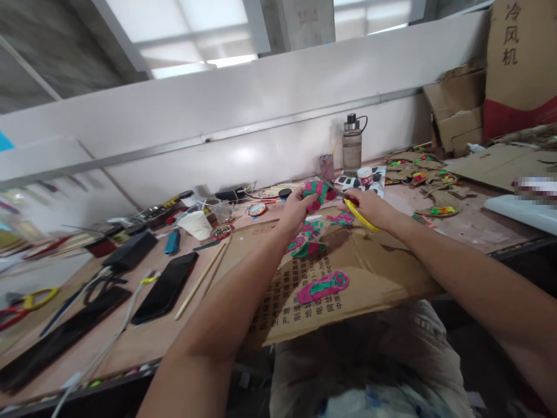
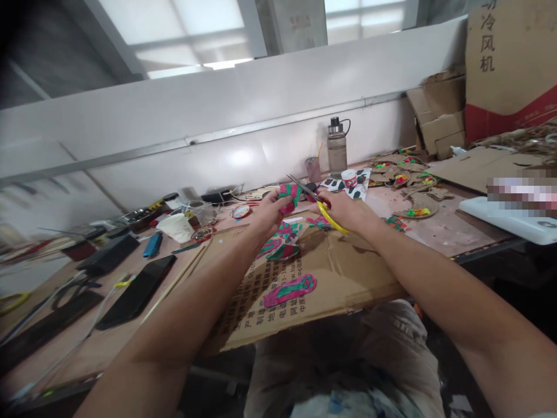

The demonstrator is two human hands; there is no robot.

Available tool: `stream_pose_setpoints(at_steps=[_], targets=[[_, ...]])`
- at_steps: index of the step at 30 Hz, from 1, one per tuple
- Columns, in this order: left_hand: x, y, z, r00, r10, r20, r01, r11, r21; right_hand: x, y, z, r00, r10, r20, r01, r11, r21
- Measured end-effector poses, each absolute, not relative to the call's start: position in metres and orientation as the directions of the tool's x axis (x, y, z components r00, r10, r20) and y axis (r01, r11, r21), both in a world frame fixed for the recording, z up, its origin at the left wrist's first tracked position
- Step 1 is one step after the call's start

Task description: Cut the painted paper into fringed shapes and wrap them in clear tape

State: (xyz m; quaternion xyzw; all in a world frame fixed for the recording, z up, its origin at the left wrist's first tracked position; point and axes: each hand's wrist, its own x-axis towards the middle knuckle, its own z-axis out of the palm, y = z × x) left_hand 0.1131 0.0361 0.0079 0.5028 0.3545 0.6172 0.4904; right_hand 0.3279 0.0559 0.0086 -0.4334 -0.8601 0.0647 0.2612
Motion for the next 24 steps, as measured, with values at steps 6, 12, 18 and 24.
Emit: stream_pose_setpoints(at_steps=[6,12,18,24], targets=[[0.114,0.036,0.007,-0.014,0.963,0.269,-0.225,-0.265,0.938,0.330,0.055,0.009,-0.465,0.815,0.347,0.795,0.556,-0.241],[0.112,0.041,0.003,-0.032,0.969,0.246,-0.160,-0.248,0.955,0.329,0.053,0.009,-0.454,0.818,0.355,0.819,0.539,-0.196],[0.110,0.047,-0.010,-0.014,0.982,0.190,-0.119,-0.190,0.975,0.330,0.053,0.008,-0.453,0.784,0.424,0.830,0.544,-0.120],[0.120,0.045,-0.015,0.160,0.975,0.154,0.147,-0.178,0.973,0.336,0.057,0.008,-0.435,0.740,0.513,0.841,0.537,-0.061]])
